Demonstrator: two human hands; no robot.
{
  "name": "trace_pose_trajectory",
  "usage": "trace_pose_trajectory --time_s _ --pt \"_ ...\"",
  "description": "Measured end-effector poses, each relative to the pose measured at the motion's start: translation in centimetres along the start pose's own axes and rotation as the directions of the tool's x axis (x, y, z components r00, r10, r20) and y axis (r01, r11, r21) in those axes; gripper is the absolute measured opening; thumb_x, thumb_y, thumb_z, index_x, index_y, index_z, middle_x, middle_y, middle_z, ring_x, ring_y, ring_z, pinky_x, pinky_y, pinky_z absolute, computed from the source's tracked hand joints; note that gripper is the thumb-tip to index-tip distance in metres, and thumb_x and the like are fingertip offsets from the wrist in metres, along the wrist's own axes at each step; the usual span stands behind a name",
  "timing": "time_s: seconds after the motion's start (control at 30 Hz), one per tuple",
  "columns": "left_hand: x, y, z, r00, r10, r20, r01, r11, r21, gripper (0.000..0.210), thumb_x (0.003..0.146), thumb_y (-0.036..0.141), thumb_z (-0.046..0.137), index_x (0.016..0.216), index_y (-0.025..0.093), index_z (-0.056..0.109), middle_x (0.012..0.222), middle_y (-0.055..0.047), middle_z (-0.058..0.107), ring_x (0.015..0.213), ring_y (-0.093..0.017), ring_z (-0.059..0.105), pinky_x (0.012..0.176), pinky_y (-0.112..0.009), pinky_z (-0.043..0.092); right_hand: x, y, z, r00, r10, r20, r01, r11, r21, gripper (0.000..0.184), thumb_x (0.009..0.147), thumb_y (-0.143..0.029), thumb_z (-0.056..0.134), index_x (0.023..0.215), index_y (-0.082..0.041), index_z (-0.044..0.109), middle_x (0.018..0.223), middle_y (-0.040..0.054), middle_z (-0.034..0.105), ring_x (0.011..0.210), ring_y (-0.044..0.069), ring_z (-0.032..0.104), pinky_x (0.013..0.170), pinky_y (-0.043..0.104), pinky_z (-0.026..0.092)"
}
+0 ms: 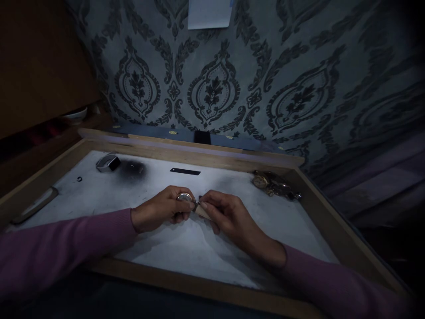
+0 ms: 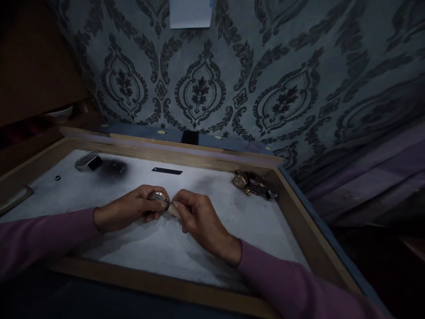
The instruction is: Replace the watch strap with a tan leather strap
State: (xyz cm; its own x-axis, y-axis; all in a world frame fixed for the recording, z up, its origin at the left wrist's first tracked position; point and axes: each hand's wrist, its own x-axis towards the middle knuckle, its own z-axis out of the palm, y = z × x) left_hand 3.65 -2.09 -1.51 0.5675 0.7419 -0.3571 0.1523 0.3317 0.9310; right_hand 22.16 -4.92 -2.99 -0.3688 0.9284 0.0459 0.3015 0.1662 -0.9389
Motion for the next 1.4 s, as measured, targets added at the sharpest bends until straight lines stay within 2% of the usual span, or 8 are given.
trace_pose_trajectory --time_s 0.37,0.7,0.93,1.4 --pt "0.08 -0.28 -0.04 1.000 0.025 0.006 -0.025 1.000 -0.016 0.013 0.073 0.025 0.062 0.069 0.016 0.054 0.053 0.005 0.052 0.044 -0.006 0.041 0.044 -0.021 0.025 -0.09 -0.59 -0.18 0.998 -0.064 -0.012 0.062 0.992 -0.114 0.021 0.090 -0.022 0.049 0.074 -0.014 0.061 0.048 -0.0053 0.046 0.042 0.008 0.042 0.043 0.021 0.033" --pt "-0.04 -0.39 0.06 1.000 0.026 0.002 -0.026 1.000 -0.010 0.016 0.073 0.028 0.064 0.071 0.015 0.055 0.052 0.005 0.051 0.045 -0.006 0.041 0.044 -0.021 0.026 -0.23 -0.51 -0.26 0.988 -0.152 -0.002 0.147 0.960 -0.239 0.020 0.088 -0.015 0.048 0.076 -0.014 0.063 0.057 -0.0024 0.052 0.051 0.010 0.045 0.049 0.022 0.034" --pt "0.15 -0.49 -0.09 1.000 0.026 0.013 -0.026 0.999 -0.021 0.017 0.073 0.029 0.065 0.072 0.016 0.054 0.053 0.005 0.051 0.045 -0.006 0.041 0.045 -0.021 0.025 -0.22 -0.56 -0.30 0.985 -0.173 -0.008 0.164 0.948 -0.274 0.020 0.088 -0.017 0.047 0.074 -0.014 0.062 0.057 -0.0018 0.052 0.051 0.010 0.045 0.049 0.023 0.034" --pt "0.04 -0.23 -0.08 1.000 0.026 0.014 -0.026 1.000 0.003 0.020 0.072 0.033 0.064 0.071 0.017 0.053 0.055 0.005 0.051 0.045 -0.006 0.040 0.044 -0.021 0.023 -0.25 -0.89 -0.17 0.997 -0.072 -0.021 0.068 0.983 -0.173 0.019 0.090 -0.019 0.047 0.080 -0.015 0.063 0.046 -0.0053 0.050 0.039 0.009 0.046 0.042 0.021 0.036"
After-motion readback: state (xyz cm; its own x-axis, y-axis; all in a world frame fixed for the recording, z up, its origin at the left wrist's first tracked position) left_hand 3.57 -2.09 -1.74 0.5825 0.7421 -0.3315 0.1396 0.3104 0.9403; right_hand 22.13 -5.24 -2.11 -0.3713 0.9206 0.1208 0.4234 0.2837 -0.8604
